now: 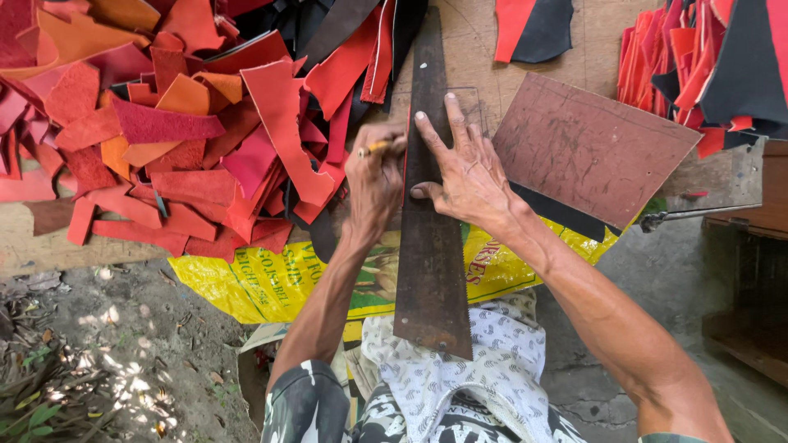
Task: The person repeatedly places a metal ruler on red and black leather pieces and uses a pencil to draw straight lines along the ruler edge. After marking each piece, they move it aside and pick up the next piece to repeat the process.
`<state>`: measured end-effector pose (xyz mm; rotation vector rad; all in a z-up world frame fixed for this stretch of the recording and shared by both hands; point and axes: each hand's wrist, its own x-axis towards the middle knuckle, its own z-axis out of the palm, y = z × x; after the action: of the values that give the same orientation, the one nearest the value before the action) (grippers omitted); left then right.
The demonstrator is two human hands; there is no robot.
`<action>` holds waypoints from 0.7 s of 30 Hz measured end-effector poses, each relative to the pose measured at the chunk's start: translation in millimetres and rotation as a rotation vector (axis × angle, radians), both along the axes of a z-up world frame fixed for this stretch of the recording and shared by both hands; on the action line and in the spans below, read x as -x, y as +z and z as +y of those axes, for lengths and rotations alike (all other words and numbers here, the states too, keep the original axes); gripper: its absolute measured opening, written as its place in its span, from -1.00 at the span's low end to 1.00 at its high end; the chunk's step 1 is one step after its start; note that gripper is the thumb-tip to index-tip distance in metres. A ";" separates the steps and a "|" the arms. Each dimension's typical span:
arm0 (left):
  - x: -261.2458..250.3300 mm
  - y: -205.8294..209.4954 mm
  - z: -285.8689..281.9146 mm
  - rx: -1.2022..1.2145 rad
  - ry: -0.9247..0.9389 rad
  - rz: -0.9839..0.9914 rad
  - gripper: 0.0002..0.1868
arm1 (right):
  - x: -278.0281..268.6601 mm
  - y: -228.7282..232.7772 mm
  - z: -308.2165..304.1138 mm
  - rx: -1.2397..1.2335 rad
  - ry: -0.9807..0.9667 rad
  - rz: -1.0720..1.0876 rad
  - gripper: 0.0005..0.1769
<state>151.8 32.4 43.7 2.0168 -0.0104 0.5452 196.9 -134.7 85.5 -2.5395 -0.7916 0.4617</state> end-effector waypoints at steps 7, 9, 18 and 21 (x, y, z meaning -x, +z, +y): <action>78.9 27.3 -1.9 0.036 -0.065 0.136 -0.78 | 1.5 -0.4 0.1 0.019 -0.003 0.010 0.20; 77.7 33.1 -1.0 0.026 -0.074 0.186 -0.78 | 0.7 1.0 -0.3 0.008 0.006 -0.024 0.21; 108.4 54.6 36.1 0.034 -0.038 0.456 -0.84 | -1.4 1.2 -2.1 0.049 -0.012 0.081 0.22; 139.2 48.5 17.8 0.008 0.022 0.531 -0.93 | -1.1 2.1 -1.2 0.001 -0.014 0.048 0.22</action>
<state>12.6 50.2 92.2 2.0992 0.3349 0.0098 198.0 -135.9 87.6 -2.5233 -0.7556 0.5166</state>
